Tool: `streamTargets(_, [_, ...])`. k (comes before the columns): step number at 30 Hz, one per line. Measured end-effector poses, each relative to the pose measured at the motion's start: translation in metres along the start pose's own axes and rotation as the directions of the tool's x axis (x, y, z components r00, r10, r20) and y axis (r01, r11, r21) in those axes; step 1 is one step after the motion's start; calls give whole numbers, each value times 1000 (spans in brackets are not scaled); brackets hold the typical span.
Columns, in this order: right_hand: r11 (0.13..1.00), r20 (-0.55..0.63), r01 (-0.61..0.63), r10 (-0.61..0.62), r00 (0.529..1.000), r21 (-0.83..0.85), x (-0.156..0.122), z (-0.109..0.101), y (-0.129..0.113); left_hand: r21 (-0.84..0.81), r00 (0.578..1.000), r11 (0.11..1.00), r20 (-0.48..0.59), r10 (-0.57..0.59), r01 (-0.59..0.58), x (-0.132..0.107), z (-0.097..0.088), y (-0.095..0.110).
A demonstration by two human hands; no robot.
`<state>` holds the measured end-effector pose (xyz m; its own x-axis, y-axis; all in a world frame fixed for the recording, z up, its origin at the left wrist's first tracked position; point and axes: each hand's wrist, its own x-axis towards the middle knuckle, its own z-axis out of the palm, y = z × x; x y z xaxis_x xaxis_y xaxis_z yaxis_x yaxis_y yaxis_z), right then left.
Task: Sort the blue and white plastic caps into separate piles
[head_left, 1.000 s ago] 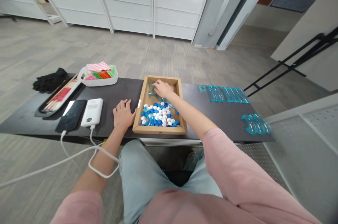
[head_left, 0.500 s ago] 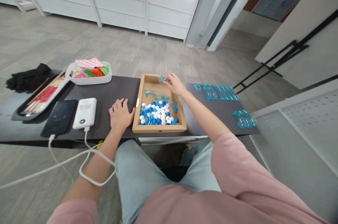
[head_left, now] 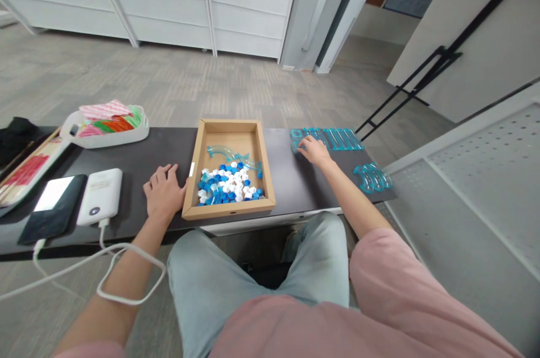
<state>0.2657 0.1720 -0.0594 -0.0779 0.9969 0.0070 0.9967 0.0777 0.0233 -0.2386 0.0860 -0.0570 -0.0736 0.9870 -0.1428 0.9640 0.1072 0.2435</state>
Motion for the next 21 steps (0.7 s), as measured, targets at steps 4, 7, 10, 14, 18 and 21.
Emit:
streamTargets(4, [1000,-23,12,-12,1000,0,9,7,1,0,999,1000,-24,-25,25,3,5,-2])
streamTargets(7, [999,-59,26,-24,998,32,18,12,6,3,999,999,-38,-35,35,3,7,-2])
streamTargets(10, [996,-89,58,-52,995,67,26,16,13,8,998,1000,-58,-28,28,-1,7,0])
streamTargets(14, [982,-49,157,-153,987,106,41,18,20,5,997,1000,-71,-1,2,-3,5,3])
streamTargets(18, [982,41,163,-168,985,100,57,17,24,18,999,999,-21,-44,45,0,3,4])
streamTargets(21, [978,77,186,-193,978,93,65,18,26,15,998,998,4,-61,61,2,2,3])
